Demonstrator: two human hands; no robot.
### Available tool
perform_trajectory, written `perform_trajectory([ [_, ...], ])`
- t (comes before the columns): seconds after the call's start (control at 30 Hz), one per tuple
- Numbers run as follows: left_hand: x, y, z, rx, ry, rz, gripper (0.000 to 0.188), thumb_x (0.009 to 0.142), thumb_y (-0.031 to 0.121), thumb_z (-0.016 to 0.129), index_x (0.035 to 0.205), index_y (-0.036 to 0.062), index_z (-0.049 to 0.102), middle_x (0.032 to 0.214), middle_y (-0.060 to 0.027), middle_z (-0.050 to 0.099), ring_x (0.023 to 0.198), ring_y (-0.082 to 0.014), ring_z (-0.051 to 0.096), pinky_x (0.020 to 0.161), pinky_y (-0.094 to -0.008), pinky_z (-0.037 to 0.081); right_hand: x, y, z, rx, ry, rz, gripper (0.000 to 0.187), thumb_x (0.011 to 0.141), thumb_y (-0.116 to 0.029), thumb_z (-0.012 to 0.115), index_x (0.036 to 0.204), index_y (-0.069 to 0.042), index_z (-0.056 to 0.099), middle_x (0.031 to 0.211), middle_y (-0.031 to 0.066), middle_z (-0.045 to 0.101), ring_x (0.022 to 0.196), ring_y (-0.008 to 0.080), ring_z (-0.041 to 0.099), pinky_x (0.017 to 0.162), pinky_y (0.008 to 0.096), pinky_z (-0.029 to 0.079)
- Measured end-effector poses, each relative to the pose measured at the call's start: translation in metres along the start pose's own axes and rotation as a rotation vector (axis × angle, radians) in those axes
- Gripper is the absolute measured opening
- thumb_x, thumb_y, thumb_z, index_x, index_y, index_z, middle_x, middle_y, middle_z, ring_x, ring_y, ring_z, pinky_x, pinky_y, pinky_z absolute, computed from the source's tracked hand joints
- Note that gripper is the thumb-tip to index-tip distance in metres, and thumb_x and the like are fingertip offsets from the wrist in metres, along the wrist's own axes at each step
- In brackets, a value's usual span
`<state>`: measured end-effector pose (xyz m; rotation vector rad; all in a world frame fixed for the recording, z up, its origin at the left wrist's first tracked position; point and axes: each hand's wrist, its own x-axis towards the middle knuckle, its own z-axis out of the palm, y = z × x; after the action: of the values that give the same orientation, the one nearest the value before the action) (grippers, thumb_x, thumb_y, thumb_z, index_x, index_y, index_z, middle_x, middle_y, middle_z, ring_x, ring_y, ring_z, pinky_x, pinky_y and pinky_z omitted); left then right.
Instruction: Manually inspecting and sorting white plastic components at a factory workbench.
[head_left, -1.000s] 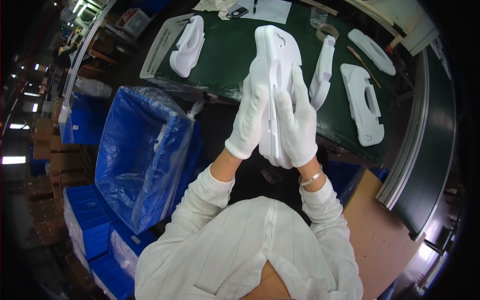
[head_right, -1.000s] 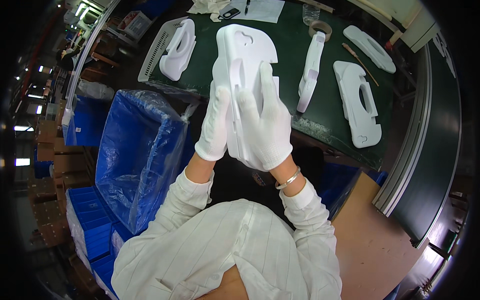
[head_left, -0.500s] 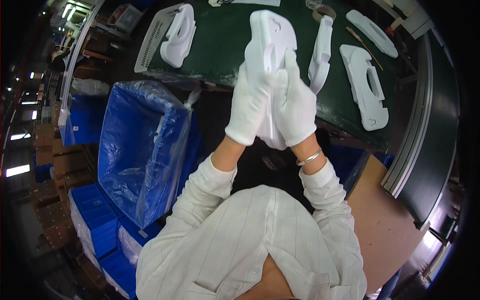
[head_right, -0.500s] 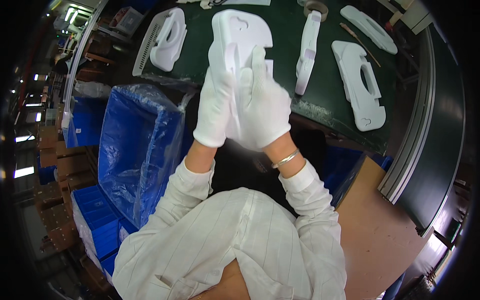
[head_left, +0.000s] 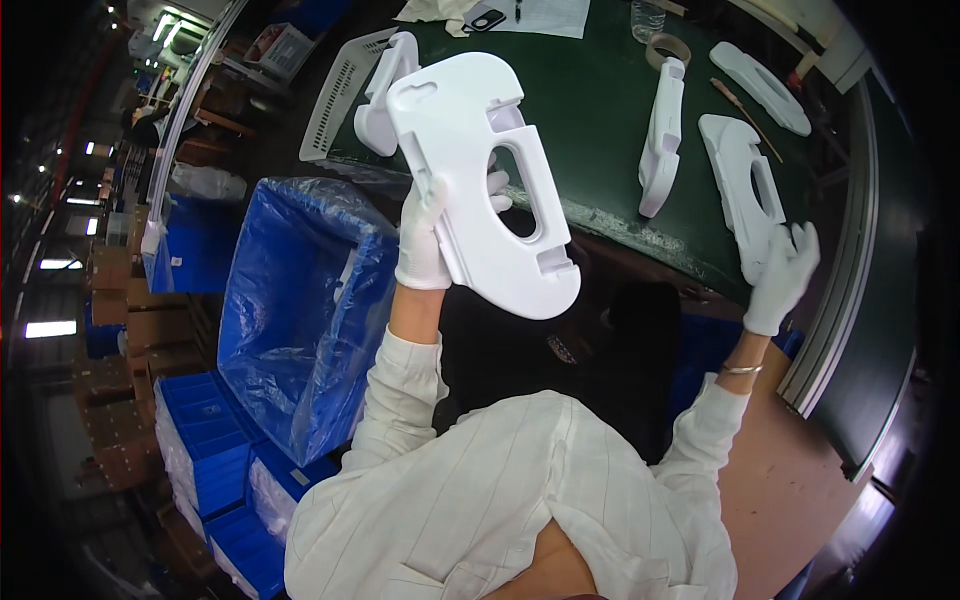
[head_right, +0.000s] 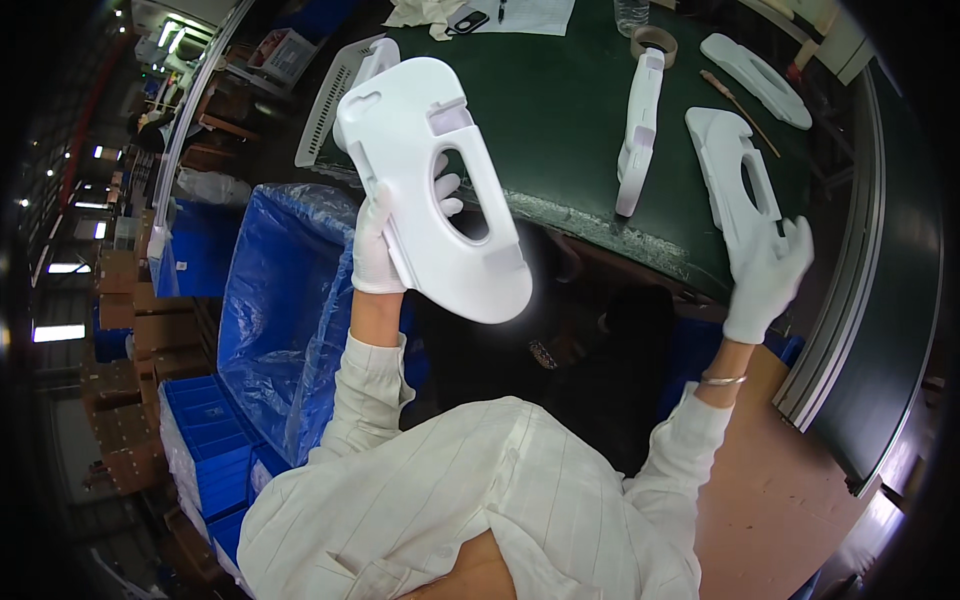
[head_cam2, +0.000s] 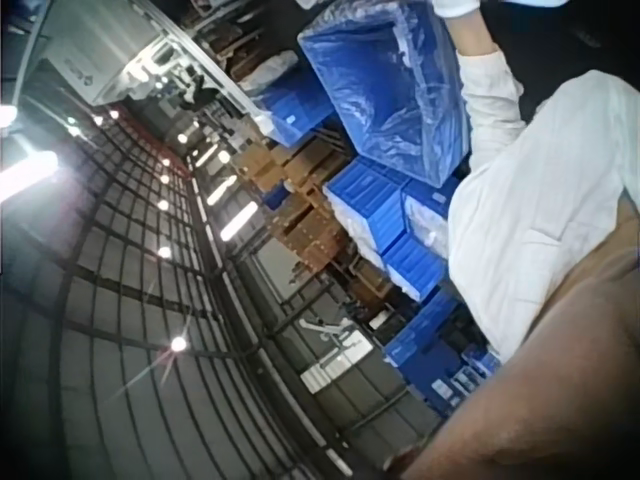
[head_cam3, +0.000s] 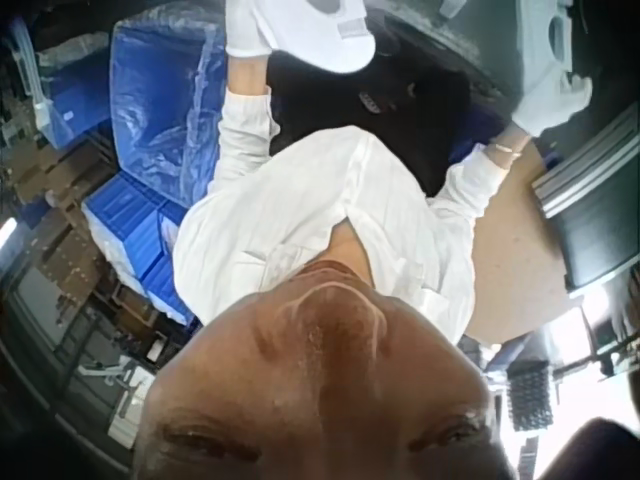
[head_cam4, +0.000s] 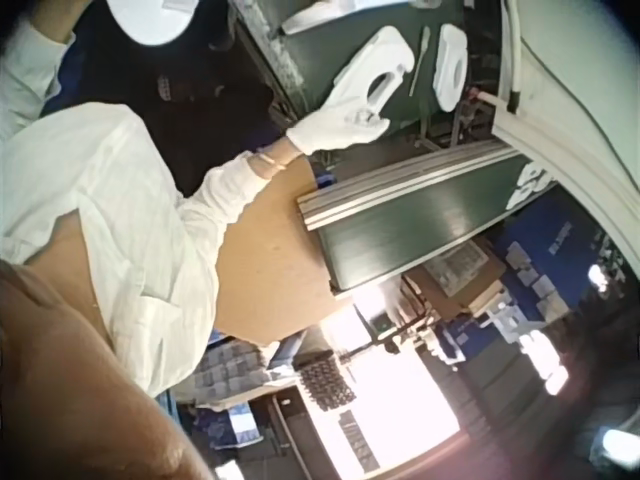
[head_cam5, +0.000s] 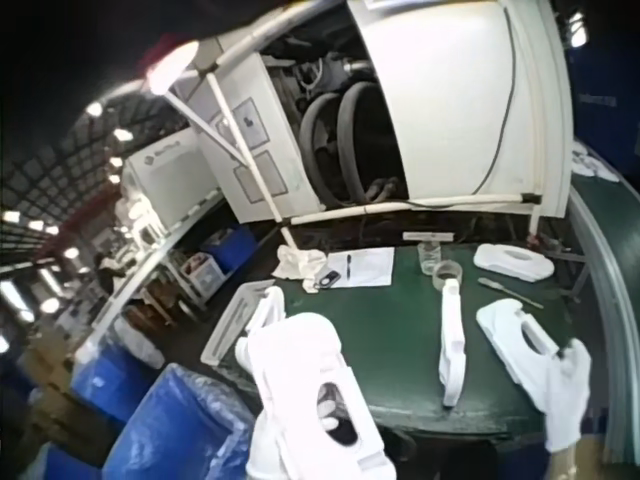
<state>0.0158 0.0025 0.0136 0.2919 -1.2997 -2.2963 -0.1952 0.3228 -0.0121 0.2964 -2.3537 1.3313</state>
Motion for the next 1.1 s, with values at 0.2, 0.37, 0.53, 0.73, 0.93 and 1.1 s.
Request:
perform_trajectory([
  [0.2, -0.006, -0.014, 0.01, -0.118, -0.027, -0.041, 0.076, 0.094, 0.044, 0.064, 0.144, -0.0062, 0.035, 0.133, -0.0258, 0.053, 0.118, -0.0381, 0.06, 0.092, -0.0478, 0.058, -0.048, -0.062, 0.041, 0.664, -0.554, 0.145, 0.029, 0.1, -0.017, 0.056, 0.121, 0.003, 0.064, 0.111, 0.0082, 0.069, 0.099, 0.0124, 0.061, 0.09, 0.0263, 0.047],
  [0.37, -0.007, -0.018, 0.017, -0.029, -0.025, 0.001, 0.076, 0.094, 0.045, 0.064, 0.144, -0.0051, 0.035, 0.132, -0.0254, 0.054, 0.115, -0.0372, 0.062, 0.09, -0.0467, 0.059, -0.054, -0.107, 0.072, 0.605, -0.637, 0.039, 0.045, 0.096, -0.026, 0.063, 0.13, 0.002, 0.056, 0.123, 0.0161, 0.065, 0.11, 0.024, 0.064, 0.097, 0.0328, 0.048],
  [0.53, -0.007, -0.017, 0.022, 0.028, -0.072, 0.023, 0.072, 0.094, 0.046, 0.063, 0.14, -0.0045, 0.037, 0.127, -0.0238, 0.057, 0.108, -0.0344, 0.066, 0.085, -0.0443, 0.061, -0.06, -0.123, 0.077, 0.49, -0.701, -0.067, 0.053, 0.093, -0.027, 0.066, 0.135, 0.001, 0.052, 0.125, 0.0186, 0.062, 0.116, 0.0299, 0.061, 0.1, 0.0359, 0.047],
  [0.73, -0.004, -0.017, 0.028, 0.093, -0.049, 0.042, 0.073, 0.094, 0.049, 0.062, 0.138, -0.0047, 0.038, 0.121, -0.0221, 0.06, 0.105, -0.0318, 0.068, 0.083, -0.0408, 0.061, -0.05, -0.126, 0.068, 0.412, -0.276, -0.383, 0.03, 0.088, -0.016, 0.07, 0.116, -0.004, 0.063, 0.094, 0.0092, 0.065, 0.085, 0.027, 0.062, 0.077, 0.0356, 0.05],
  [0.93, -0.005, -0.019, 0.033, 0.171, -0.021, 0.079, 0.073, 0.094, 0.052, 0.062, 0.136, -0.0034, 0.041, 0.119, -0.0198, 0.062, 0.101, -0.0273, 0.068, 0.083, -0.0378, 0.059, -0.058, -0.138, 0.068, 0.103, -0.453, -0.709, 0.014, 0.072, -0.015, 0.075, 0.084, -0.012, 0.068, 0.077, 0.0039, 0.052, 0.075, 0.0248, 0.054, 0.069, 0.0372, 0.042],
  [1.1, 0.0, -0.025, 0.01, 0.231, -0.004, 0.024, 0.085, 0.088, 0.061, 0.063, 0.139, -0.0039, 0.041, 0.121, -0.0252, 0.063, 0.101, -0.0318, 0.069, 0.085, -0.0417, 0.06, -0.045, -0.111, 0.052, 0.387, -0.541, -0.369, 0.006, 0.076, -0.003, 0.07, 0.081, -0.007, 0.069, 0.076, 0.0052, 0.063, 0.074, 0.0208, 0.063, 0.068, 0.0318, 0.049],
])
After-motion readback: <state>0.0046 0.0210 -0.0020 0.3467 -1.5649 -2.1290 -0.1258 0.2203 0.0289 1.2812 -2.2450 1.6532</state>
